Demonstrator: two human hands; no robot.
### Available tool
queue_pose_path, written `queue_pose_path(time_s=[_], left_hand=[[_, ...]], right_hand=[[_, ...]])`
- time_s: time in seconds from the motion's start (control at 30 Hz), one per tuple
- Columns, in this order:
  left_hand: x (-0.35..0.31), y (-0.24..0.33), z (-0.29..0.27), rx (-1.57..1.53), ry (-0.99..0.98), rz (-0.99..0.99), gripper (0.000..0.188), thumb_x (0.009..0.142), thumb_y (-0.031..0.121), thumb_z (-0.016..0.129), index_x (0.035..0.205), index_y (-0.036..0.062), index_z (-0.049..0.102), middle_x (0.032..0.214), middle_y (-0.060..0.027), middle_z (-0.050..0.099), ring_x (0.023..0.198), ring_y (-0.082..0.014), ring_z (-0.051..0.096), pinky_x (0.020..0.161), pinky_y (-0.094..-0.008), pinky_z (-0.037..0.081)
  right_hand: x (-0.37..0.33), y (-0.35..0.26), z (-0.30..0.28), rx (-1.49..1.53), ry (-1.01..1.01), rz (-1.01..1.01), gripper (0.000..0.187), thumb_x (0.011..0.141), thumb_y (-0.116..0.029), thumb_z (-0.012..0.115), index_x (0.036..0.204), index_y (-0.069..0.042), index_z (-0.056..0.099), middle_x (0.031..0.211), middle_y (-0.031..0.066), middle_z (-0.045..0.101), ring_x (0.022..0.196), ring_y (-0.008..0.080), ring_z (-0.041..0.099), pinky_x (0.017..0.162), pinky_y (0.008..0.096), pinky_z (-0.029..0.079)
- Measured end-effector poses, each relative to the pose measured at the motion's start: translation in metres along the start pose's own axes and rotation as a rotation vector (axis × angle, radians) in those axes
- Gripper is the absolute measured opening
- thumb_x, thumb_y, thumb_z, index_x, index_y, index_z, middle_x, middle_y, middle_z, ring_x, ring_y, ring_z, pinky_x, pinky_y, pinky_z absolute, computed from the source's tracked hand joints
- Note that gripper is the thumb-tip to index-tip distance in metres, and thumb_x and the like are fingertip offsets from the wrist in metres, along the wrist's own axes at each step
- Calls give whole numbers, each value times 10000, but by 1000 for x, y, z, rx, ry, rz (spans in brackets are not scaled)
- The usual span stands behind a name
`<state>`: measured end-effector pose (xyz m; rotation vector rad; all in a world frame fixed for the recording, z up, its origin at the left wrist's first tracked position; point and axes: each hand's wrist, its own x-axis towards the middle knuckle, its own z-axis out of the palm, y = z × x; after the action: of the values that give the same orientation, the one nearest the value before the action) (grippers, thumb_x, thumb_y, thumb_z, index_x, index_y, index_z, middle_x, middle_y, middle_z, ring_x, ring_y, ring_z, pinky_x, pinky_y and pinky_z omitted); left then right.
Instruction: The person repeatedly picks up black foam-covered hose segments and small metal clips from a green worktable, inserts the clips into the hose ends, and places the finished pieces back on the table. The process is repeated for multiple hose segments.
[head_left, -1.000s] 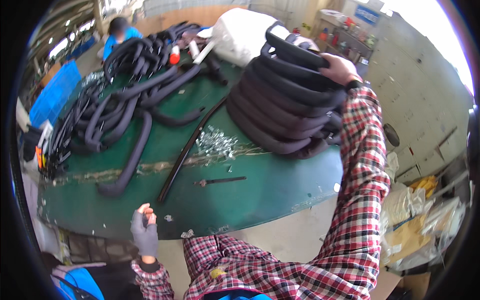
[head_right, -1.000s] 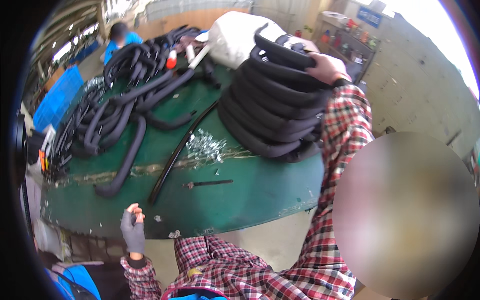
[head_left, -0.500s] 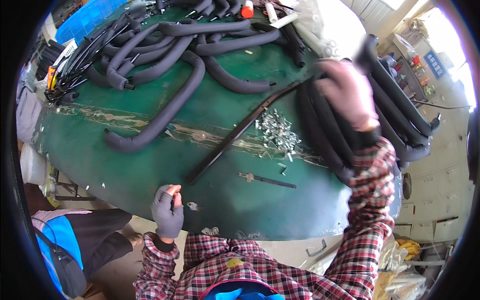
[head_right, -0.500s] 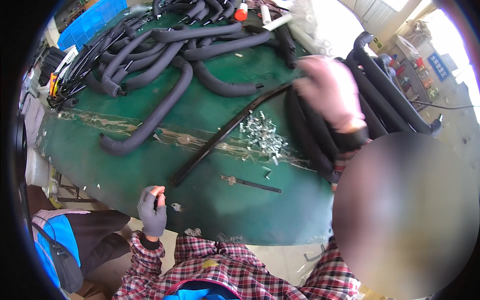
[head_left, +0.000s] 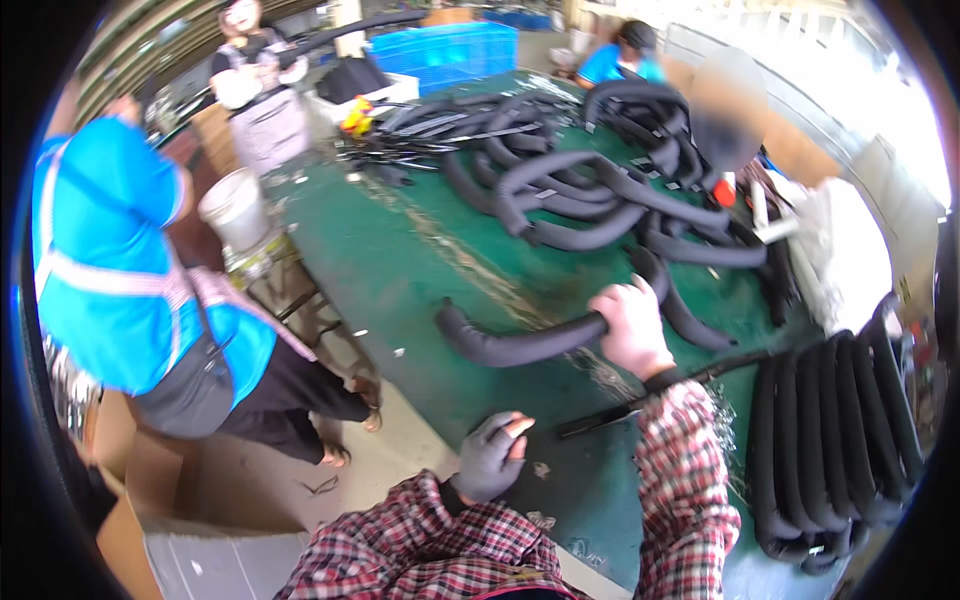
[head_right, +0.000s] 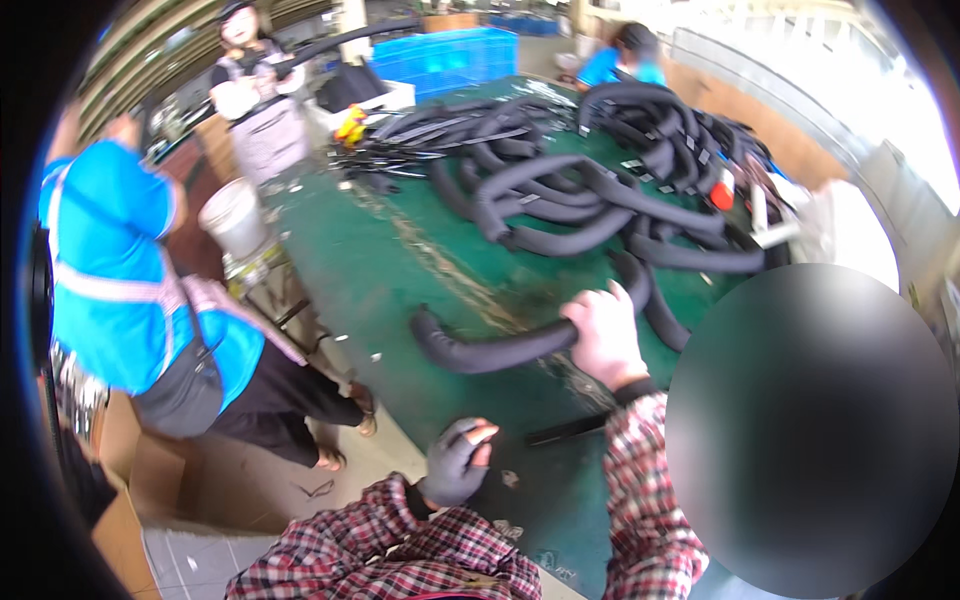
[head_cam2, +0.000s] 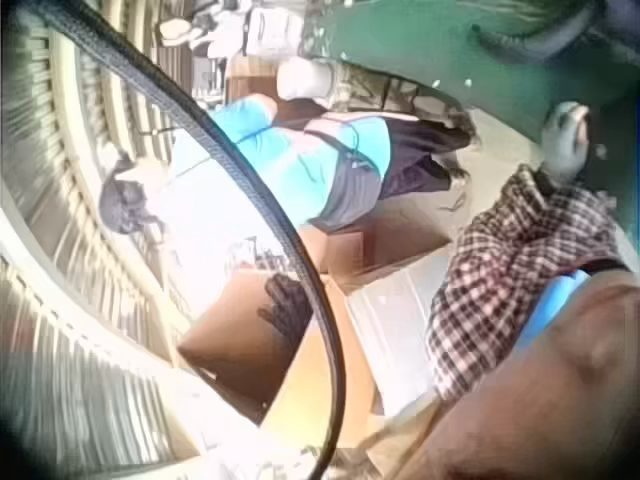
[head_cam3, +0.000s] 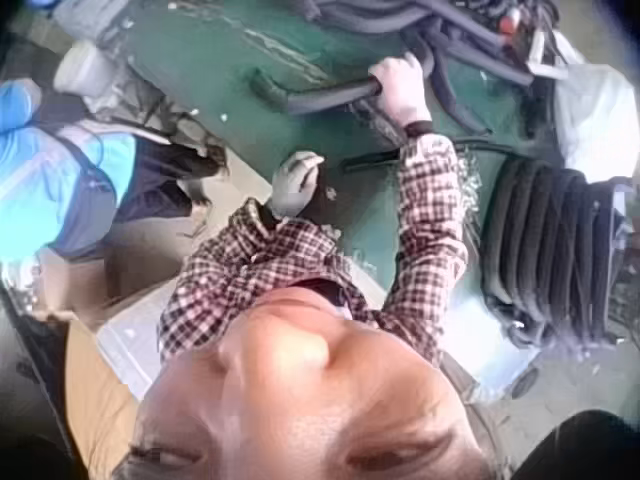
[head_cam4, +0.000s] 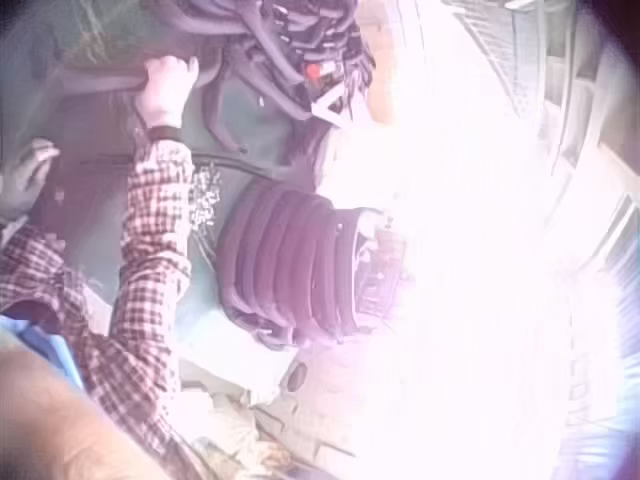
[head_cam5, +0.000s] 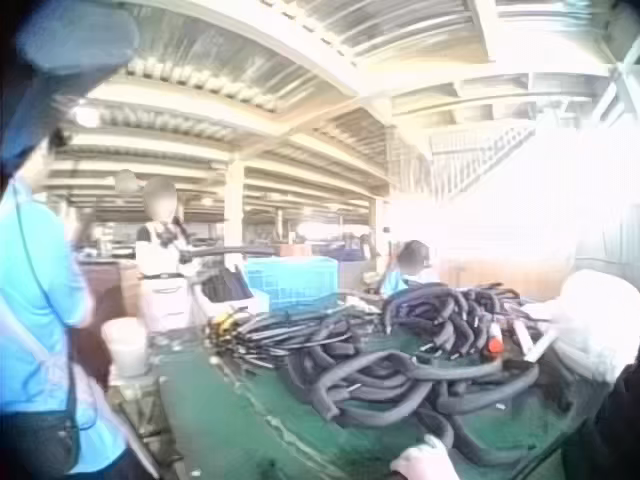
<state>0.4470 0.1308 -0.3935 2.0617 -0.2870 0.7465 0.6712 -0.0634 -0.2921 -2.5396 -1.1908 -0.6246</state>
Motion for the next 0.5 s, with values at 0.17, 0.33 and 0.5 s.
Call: queue_pose_path(time_s=[0.17, 0.33, 0.5], left_hand=[[-1, 33, -27, 237, 237, 288, 509, 817, 152, 774, 1285, 88, 582, 1328, -159, 542, 1103, -379, 608, 915, -479, 516], [10, 119, -135, 564, 252, 347, 684, 789, 337, 825, 1355, 91, 533, 1339, -156, 544, 1122, -358, 601, 951, -491, 472], [-31, 122, -180, 475, -85, -27, 666, 705, 191, 831, 1306, 89, 563, 964, -138, 669, 825, -346, 663, 748, -447, 523]], right_hand=[[-9, -86, -100, -73, 137, -71, 368, 595, 24, 646, 936, -115, 641, 934, 59, 590, 979, 306, 607, 1120, 557, 361], [-22, -203, -155, -134, 78, -221, 424, 571, -22, 681, 982, -122, 656, 944, 43, 568, 957, 270, 595, 1134, 592, 341], [-41, -294, -137, -25, 222, -316, 244, 723, -175, 687, 965, -152, 672, 1081, 29, 643, 1048, 249, 621, 1111, 568, 360]])
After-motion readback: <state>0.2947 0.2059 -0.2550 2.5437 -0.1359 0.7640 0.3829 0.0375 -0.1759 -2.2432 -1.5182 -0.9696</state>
